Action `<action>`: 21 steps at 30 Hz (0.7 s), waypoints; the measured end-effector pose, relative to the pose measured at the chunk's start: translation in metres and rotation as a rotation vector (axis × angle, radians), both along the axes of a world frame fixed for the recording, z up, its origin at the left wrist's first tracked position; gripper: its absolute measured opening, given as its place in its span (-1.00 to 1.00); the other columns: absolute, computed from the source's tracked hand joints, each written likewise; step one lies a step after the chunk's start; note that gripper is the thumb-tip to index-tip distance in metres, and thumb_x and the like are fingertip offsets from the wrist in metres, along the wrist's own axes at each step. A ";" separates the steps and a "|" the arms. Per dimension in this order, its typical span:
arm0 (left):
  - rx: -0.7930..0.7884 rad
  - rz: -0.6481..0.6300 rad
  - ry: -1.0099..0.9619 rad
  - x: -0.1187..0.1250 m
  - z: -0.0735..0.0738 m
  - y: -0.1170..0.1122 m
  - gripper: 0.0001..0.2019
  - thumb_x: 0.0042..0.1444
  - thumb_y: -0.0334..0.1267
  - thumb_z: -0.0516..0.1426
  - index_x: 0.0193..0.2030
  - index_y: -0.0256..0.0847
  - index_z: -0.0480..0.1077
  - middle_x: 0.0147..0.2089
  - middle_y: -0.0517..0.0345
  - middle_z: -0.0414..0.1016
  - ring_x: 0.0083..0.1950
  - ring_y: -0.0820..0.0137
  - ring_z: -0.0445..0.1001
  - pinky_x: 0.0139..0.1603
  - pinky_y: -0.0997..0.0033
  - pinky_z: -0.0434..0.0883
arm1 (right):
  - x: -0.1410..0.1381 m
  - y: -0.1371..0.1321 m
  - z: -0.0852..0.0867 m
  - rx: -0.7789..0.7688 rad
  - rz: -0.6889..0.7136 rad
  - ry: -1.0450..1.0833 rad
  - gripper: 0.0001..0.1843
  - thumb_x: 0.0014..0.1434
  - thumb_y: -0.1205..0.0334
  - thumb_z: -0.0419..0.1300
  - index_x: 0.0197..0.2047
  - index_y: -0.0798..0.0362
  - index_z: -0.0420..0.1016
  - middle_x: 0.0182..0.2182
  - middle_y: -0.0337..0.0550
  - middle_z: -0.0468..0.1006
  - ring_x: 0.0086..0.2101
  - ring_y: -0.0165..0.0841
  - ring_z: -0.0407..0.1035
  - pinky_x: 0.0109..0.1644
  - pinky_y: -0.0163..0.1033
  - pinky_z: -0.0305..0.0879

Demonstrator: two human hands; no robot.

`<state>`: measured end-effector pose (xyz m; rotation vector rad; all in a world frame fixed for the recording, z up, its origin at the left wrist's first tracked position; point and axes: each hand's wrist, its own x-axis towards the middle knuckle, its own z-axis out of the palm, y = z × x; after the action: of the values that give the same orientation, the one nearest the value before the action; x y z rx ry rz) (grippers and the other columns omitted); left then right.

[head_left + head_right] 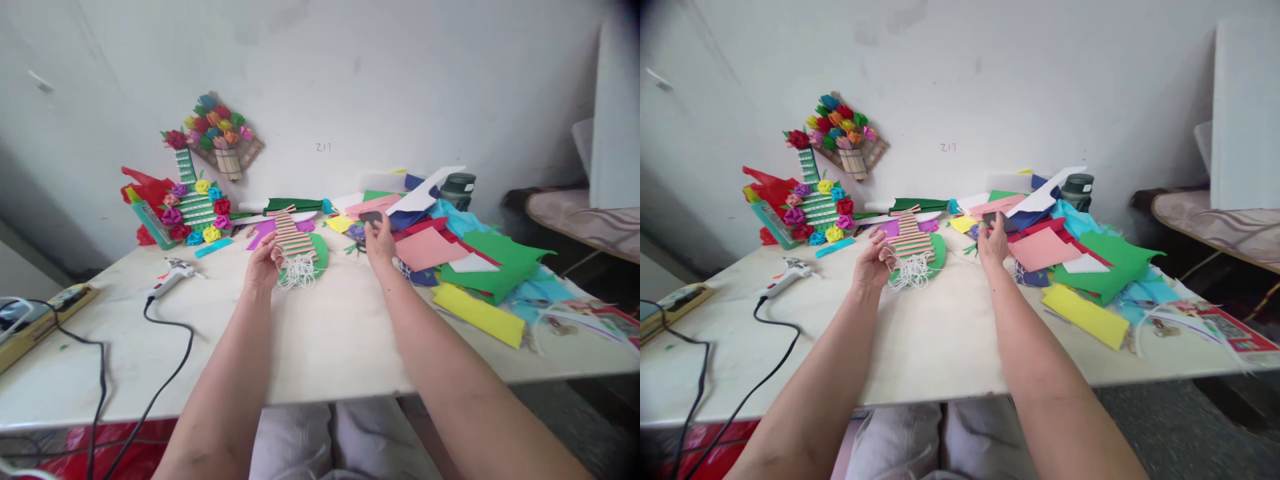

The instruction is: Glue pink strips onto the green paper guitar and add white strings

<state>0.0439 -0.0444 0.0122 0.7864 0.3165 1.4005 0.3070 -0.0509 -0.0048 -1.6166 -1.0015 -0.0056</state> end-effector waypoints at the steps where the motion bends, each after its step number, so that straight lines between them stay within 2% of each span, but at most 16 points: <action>1: 0.001 0.003 -0.003 0.000 -0.001 0.001 -0.81 -0.11 -0.47 0.13 -0.29 -0.25 0.37 -0.69 0.36 0.06 -0.65 0.65 0.11 -0.66 0.68 0.10 | -0.005 -0.002 0.003 -0.046 -0.006 -0.030 -0.48 0.09 0.00 -0.02 0.08 0.02 0.26 -0.19 -0.04 0.51 -0.20 -0.22 0.39 -0.14 -0.13 0.24; 3: 0.008 0.005 -0.002 -0.001 -0.002 0.002 -0.80 -0.12 -0.47 0.12 -0.28 -0.25 0.37 -0.68 0.36 0.07 -0.64 0.63 0.13 -0.65 0.67 0.12 | -0.016 -0.004 0.007 -0.128 0.038 -0.111 -0.61 0.09 0.05 -0.02 -0.12 0.03 0.45 -0.32 -0.06 0.55 -0.26 -0.22 0.40 -0.18 -0.16 0.24; 5: 0.016 0.003 0.002 -0.001 -0.003 0.003 -0.80 -0.12 -0.47 0.12 -0.28 -0.25 0.36 -0.68 0.35 0.07 -0.63 0.63 0.14 -0.65 0.66 0.12 | -0.030 -0.004 0.008 -0.178 0.139 -0.225 -0.67 0.08 0.10 0.00 -0.22 0.05 0.50 -0.37 -0.07 0.55 -0.30 -0.26 0.40 -0.21 -0.21 0.25; 8: 0.029 -0.007 -0.002 -0.001 -0.004 0.003 -0.78 -0.14 -0.47 0.11 -0.28 -0.25 0.36 -0.67 0.35 0.07 -0.63 0.63 0.13 -0.65 0.66 0.11 | -0.051 -0.004 0.003 -0.275 0.378 -0.366 -0.73 0.05 0.16 0.02 -0.32 -0.01 0.54 -0.40 -0.16 0.56 -0.32 -0.31 0.40 -0.25 -0.26 0.25; 11: 0.036 -0.022 -0.008 0.000 -0.003 0.001 -0.76 -0.16 -0.48 0.11 -0.27 -0.25 0.36 -0.67 0.36 0.05 -0.63 0.62 0.13 -0.64 0.66 0.11 | -0.068 -0.003 -0.006 -0.346 0.568 -0.525 -0.76 -0.05 0.29 0.09 -0.34 -0.10 0.55 -0.26 -0.28 0.55 -0.20 -0.30 0.35 -0.17 -0.24 0.25; 14: 0.043 -0.033 -0.005 0.002 -0.001 -0.002 -0.75 -0.18 -0.49 0.11 -0.28 -0.26 0.35 -0.67 0.35 0.06 -0.62 0.62 0.13 -0.63 0.66 0.11 | -0.080 0.000 -0.016 -0.299 0.686 -0.607 -0.78 -0.12 0.27 0.16 -0.34 -0.11 0.54 -0.14 -0.33 0.50 -0.07 -0.27 0.25 -0.07 -0.21 0.23; 17: 0.039 -0.025 0.018 0.004 0.000 -0.004 -0.76 -0.19 -0.49 0.10 -0.30 -0.25 0.34 -0.68 0.35 0.07 -0.61 0.61 0.15 -0.61 0.65 0.14 | -0.088 0.002 -0.020 -0.227 0.719 -0.471 -0.91 -0.14 0.25 0.21 -0.47 -0.04 0.52 -0.24 -0.26 0.53 -0.14 -0.28 0.30 -0.09 -0.20 0.24; 19: 0.035 -0.009 0.035 0.003 0.000 -0.004 -0.78 -0.19 -0.48 0.10 -0.31 -0.24 0.34 -0.68 0.34 0.08 -0.60 0.59 0.17 -0.59 0.64 0.16 | -0.090 0.002 -0.019 -0.196 0.749 -0.239 -0.96 -0.13 0.30 0.19 -0.56 0.01 0.46 -0.41 -0.24 0.53 -0.29 -0.33 0.35 -0.21 -0.23 0.29; 21: 0.038 0.014 0.052 0.002 -0.002 -0.002 -0.79 -0.19 -0.46 0.09 -0.33 -0.24 0.34 -0.68 0.33 0.12 -0.59 0.58 0.20 -0.58 0.62 0.18 | -0.090 0.000 -0.014 -0.171 0.811 0.066 -0.93 -0.10 0.32 0.16 -0.58 0.04 0.40 -0.54 -0.25 0.49 -0.42 -0.39 0.37 -0.42 -0.32 0.28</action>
<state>0.0461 -0.0466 0.0105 0.8546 0.3372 1.4041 0.2173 -0.0511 -0.0189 -1.2456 -1.5712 0.6914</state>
